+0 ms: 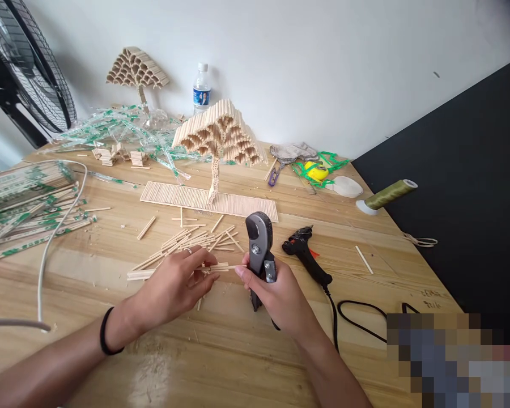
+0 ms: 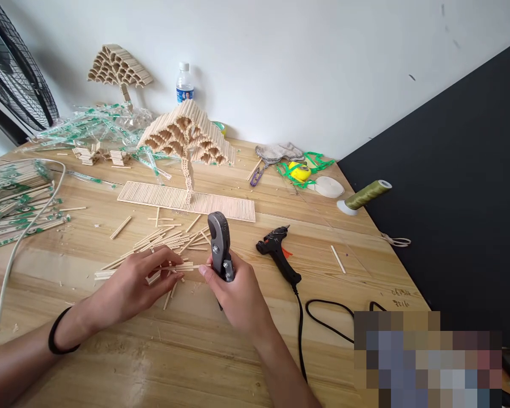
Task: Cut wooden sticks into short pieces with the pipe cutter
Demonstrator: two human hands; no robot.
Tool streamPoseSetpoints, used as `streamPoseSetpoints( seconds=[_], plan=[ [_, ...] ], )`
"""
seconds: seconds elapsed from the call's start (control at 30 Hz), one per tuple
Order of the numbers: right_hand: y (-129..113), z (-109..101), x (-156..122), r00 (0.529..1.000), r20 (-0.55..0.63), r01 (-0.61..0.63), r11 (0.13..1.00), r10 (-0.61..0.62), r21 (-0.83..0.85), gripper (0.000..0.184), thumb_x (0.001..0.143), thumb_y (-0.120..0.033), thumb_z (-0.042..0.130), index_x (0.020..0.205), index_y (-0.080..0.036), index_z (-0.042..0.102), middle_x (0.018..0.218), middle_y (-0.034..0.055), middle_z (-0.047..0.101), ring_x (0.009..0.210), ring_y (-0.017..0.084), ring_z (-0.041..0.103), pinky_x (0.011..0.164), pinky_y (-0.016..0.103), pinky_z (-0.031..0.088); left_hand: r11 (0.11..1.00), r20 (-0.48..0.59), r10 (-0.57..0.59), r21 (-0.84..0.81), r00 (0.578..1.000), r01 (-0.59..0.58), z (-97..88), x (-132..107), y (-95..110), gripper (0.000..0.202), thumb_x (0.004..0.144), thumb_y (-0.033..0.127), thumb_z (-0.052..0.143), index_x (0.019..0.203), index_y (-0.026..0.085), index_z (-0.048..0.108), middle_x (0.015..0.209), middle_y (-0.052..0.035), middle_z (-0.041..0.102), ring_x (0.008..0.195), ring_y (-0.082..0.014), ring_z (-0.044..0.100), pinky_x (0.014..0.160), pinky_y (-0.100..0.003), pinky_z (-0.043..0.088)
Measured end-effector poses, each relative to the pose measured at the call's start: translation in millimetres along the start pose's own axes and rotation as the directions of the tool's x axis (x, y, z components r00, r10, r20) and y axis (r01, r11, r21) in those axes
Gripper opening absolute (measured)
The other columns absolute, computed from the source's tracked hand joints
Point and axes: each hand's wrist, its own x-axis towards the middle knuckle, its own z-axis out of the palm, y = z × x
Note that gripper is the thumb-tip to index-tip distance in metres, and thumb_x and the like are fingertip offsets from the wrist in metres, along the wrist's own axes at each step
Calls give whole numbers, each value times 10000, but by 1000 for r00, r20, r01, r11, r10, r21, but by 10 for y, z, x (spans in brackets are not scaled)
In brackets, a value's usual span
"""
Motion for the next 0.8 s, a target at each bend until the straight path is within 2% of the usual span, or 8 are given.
streamPoseSetpoints(
  seconds=[0.1, 0.23, 0.47, 0.57, 0.63, 0.7, 0.8],
  plan=[
    [-27, 14, -17, 999, -25, 24, 999, -25, -21, 303, 909, -485, 692, 912, -195, 606, 722, -34, 508, 659, 144, 436, 645, 291, 384, 1000, -13, -8, -15, 1000, 8, -6, -3, -5, 58, 1049, 222, 606, 1034, 192, 654, 876, -14, 724, 742, -165, 673, 691, -279, 491],
    [-25, 30, -31, 997, -41, 69, 996, -72, -53, 281, 914, -463, 690, 888, -198, 597, 697, -45, 483, 634, 137, 416, 624, 283, 381, 999, -33, 18, -33, 999, -19, -21, 2, 8, 85, 1060, 199, 589, 1047, 186, 673, 902, -17, 706, 770, -162, 669, 718, -284, 494],
    [4, 24, -65, 974, -109, 181, 971, -199, -158, 234, 969, -422, 646, 881, -212, 592, 736, -13, 586, 660, 160, 520, 639, 292, 422, 999, -68, 41, -27, 997, -43, -42, 4, 43, 103, 1056, 173, 580, 1046, 177, 682, 887, -20, 657, 766, -155, 633, 700, -278, 489],
    [-10, -10, -77, 934, -192, 255, 937, -303, -239, 221, 1024, -381, 569, 881, -216, 603, 800, 35, 660, 747, 201, 618, 707, 318, 467, 999, -137, 34, -29, 990, -39, -67, 12, 60, 91, 1051, 155, 574, 1029, 175, 660, 885, -24, 650, 782, -153, 631, 708, -273, 498],
    [-12, -29, -73, 883, -235, 319, 887, -405, -333, 140, 1023, -312, 566, 937, -217, 623, 897, 69, 709, 844, 230, 671, 775, 338, 499, 999, -196, 33, -34, 980, -40, -85, 18, 78, 83, 1049, 141, 570, 1023, 177, 639, 888, -25, 640, 790, -151, 632, 718, -272, 507],
    [0, -35, -61, 839, -225, 371, 824, -495, -429, 62, 987, -231, 585, 1033, -221, 626, 1010, 93, 736, 946, 255, 699, 849, 363, 525, 998, -240, 36, -49, 970, -49, -97, 19, 98, 84, 1050, 133, 565, 1015, 182, 623, 893, -27, 629, 787, -148, 633, 713, -270, 517],
    [38, -11, -38, 819, -173, 401, 762, -546, -508, 205, 932, -147, 574, 1121, -223, 595, 1078, 106, 731, 1020, 275, 706, 910, 397, 544, 995, -270, 59, -61, 961, -79, -105, 5, 122, 87, 1045, 118, 570, 1025, 189, 616, 898, -28, 628, 773, -145, 635, 701, -265, 529]
  ],
)
